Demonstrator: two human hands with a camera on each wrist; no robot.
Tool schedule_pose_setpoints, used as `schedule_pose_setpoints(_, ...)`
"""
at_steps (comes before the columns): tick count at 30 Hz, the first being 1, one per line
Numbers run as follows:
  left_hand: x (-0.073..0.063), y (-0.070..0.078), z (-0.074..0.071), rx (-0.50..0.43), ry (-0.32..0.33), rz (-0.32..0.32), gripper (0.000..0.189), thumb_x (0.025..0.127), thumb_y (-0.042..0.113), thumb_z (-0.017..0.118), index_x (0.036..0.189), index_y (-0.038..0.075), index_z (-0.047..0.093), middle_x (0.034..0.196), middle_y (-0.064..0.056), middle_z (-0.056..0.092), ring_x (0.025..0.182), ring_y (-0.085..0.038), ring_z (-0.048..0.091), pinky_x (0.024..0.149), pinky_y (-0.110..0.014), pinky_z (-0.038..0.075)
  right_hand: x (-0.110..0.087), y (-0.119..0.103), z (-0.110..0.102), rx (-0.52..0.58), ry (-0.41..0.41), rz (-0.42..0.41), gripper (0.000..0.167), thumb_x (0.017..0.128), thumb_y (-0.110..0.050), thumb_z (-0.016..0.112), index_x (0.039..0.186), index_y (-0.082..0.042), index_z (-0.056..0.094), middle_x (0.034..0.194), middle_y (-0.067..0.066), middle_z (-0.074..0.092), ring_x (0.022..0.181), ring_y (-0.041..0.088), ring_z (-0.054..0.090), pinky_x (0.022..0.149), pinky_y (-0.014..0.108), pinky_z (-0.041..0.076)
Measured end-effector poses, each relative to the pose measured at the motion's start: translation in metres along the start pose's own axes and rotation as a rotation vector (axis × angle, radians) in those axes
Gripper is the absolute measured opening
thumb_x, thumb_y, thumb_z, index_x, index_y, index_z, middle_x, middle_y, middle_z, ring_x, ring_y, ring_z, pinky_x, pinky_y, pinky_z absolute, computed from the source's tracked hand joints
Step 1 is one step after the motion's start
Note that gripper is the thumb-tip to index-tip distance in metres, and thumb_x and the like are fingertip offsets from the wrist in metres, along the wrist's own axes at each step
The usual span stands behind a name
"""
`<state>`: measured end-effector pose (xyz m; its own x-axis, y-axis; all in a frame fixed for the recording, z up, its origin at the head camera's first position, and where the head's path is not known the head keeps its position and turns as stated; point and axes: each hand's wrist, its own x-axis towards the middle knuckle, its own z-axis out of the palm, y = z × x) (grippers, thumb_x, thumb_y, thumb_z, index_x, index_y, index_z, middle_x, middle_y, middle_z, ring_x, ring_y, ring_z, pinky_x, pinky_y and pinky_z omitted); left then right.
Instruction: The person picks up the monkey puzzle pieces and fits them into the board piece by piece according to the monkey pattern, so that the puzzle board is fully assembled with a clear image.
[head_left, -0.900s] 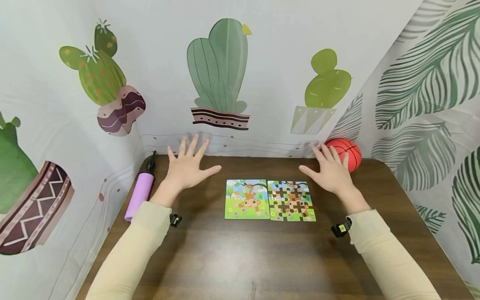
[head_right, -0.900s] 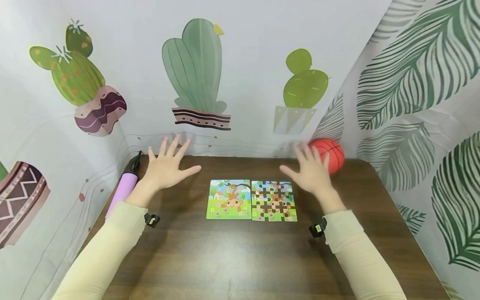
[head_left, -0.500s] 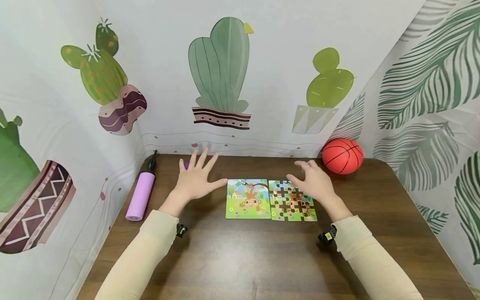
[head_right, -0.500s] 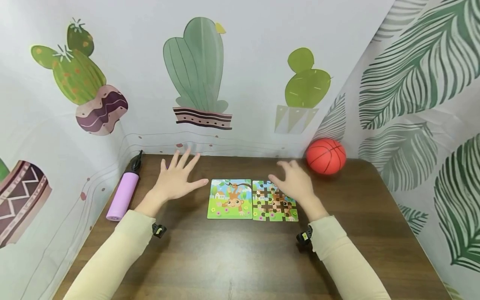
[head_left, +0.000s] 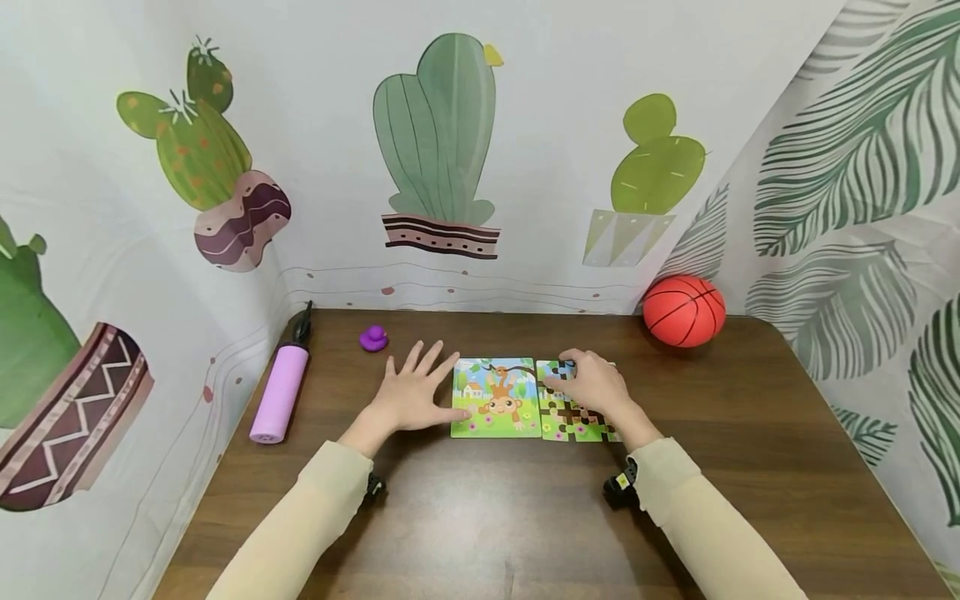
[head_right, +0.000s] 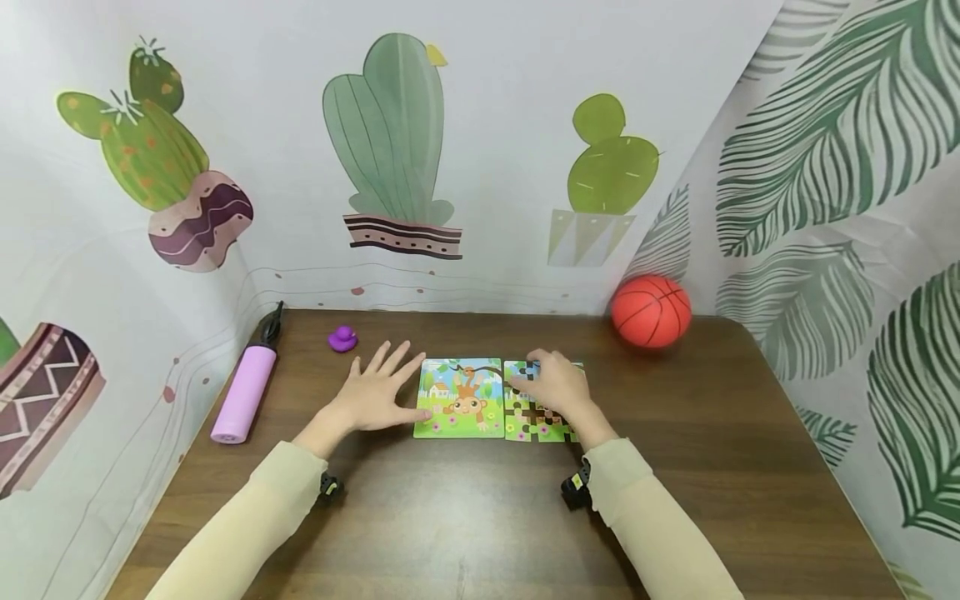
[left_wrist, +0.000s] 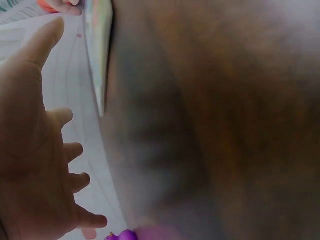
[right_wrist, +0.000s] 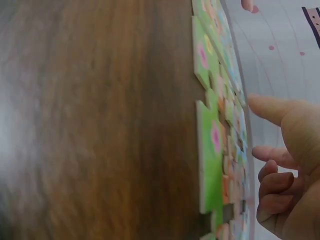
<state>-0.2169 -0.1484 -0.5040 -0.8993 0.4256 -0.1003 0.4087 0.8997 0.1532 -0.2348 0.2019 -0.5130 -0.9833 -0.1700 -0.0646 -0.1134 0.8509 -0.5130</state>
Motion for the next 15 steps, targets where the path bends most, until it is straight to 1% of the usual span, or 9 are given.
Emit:
schedule_pose_setpoints(2,-0.001,0.001,0.004,-0.011,-0.017,0.006,0.118,0.076,0.097,0.048,0.168,0.029,0.019,0.174,-0.007,0.009,0.158,-0.040,0.004,0.112,-0.081,0.011,0.002,0.000,0.004,-0.006,-0.004,0.007,0.068,0.091,-0.054,0.076,0.139,-0.008,0.063,0.067,0.003,0.056,0.049,0.017,0.047,0.047,0.033,0.037)
schedule_pose_setpoints(3,-0.002,0.002,0.005,-0.014,-0.029,0.008,0.119,0.075,0.097,0.050,0.168,0.029,0.019,0.174,-0.007,0.009,0.158,-0.039,0.004,0.112,-0.081,0.011,0.003,0.000,0.005,-0.008,-0.007,0.010,0.068,0.091,-0.054,0.076,0.138,-0.008,0.063,0.062,0.002,0.054,0.047,0.016,0.046,0.045,0.033,0.036)
schedule_pose_setpoints(4,-0.002,0.003,0.006,-0.017,-0.038,0.011,0.120,0.074,0.096,0.051,0.168,0.029,0.020,0.174,-0.007,0.010,0.158,-0.039,0.004,0.112,-0.081,0.011,0.004,0.000,0.005,-0.009,-0.009,0.013,0.068,0.090,-0.054,0.076,0.138,-0.008,0.063,0.060,0.002,0.054,0.045,0.016,0.046,0.044,0.033,0.036)
schedule_pose_setpoints(7,-0.003,0.004,0.008,-0.026,-0.073,0.017,0.121,0.073,0.095,0.056,0.168,0.029,0.020,0.174,-0.007,0.010,0.158,-0.038,0.004,0.111,-0.081,0.011,0.004,0.001,0.006,-0.010,-0.016,0.031,0.068,0.089,-0.054,0.077,0.138,-0.009,0.062,0.064,0.001,0.056,0.045,0.016,0.048,0.046,0.034,0.039)
schedule_pose_setpoints(9,-0.003,0.004,0.009,-0.029,-0.102,0.019,0.121,0.073,0.094,0.058,0.168,0.029,0.020,0.174,-0.008,0.009,0.158,-0.038,0.003,0.111,-0.081,0.011,0.004,0.001,0.006,-0.009,-0.021,0.040,0.068,0.089,-0.054,0.078,0.137,-0.009,0.062,0.068,0.002,0.058,0.048,0.017,0.051,0.049,0.036,0.041)
schedule_pose_setpoints(12,-0.002,0.002,0.013,-0.023,-0.143,0.010,0.124,0.071,0.095,0.057,0.168,0.031,0.016,0.174,-0.006,0.005,0.158,-0.038,0.000,0.111,-0.081,0.010,0.006,0.000,0.005,-0.014,-0.030,0.048,0.065,0.089,-0.053,0.078,0.135,-0.010,0.063,0.068,0.002,0.060,0.051,0.018,0.054,0.052,0.036,0.042)
schedule_pose_setpoints(15,0.000,0.001,0.014,-0.021,-0.152,0.006,0.125,0.070,0.096,0.058,0.168,0.031,0.017,0.175,-0.007,0.004,0.158,-0.038,0.001,0.111,-0.081,0.010,0.008,-0.002,0.004,-0.015,-0.027,0.050,0.059,0.090,-0.051,0.078,0.131,-0.010,0.065,0.071,0.001,0.060,0.055,0.017,0.054,0.054,0.037,0.042)
